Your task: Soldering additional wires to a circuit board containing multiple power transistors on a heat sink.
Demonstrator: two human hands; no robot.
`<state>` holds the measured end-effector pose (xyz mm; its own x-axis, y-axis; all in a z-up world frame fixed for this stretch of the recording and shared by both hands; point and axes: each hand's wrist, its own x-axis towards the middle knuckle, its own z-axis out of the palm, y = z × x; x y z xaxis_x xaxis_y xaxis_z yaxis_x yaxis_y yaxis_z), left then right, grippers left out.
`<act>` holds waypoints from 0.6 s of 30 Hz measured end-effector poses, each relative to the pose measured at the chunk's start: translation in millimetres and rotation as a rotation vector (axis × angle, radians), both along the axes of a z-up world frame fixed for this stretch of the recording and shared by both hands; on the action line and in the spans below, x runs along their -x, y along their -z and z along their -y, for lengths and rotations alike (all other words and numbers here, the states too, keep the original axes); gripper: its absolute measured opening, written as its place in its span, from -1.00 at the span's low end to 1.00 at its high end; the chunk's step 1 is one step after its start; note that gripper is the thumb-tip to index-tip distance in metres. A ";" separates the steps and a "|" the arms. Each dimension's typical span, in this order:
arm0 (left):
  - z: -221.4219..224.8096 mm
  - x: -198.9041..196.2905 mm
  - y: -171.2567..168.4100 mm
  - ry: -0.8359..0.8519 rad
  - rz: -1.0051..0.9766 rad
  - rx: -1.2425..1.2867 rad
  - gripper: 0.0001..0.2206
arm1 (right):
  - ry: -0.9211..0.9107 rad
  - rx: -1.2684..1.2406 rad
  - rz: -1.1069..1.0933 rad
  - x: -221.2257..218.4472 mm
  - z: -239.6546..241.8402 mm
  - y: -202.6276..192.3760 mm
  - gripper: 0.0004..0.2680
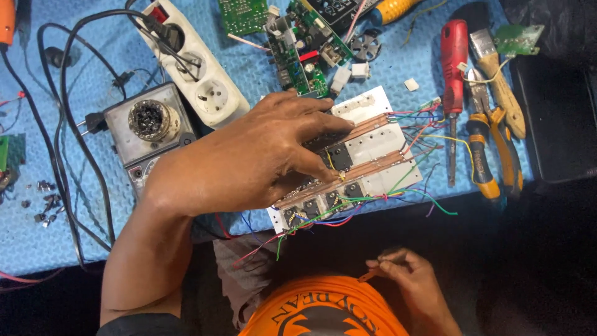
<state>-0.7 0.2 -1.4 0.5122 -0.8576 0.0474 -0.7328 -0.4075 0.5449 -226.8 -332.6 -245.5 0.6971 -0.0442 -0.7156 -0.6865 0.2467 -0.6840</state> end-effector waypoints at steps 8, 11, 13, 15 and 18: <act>-1.6 -1.7 4.3 0.032 0.055 0.050 -0.68 | 0.051 -0.026 -0.177 18.0 18.6 14.9 -0.93; -1.5 -1.1 6.6 0.034 0.063 0.052 -0.70 | -0.056 0.022 -0.116 18.7 28.8 16.7 -0.90; -2.0 -1.1 6.7 0.039 0.068 0.050 -0.71 | -0.105 0.043 -0.087 11.6 29.7 0.1 -0.89; -1.9 -1.4 6.2 0.048 0.085 0.043 -0.64 | -0.216 -0.028 0.395 -2.8 28.8 -30.9 -0.92; -3.1 0.1 3.1 0.056 0.073 0.033 -0.64 | -0.100 -0.360 0.803 -23.0 23.7 -80.1 -0.71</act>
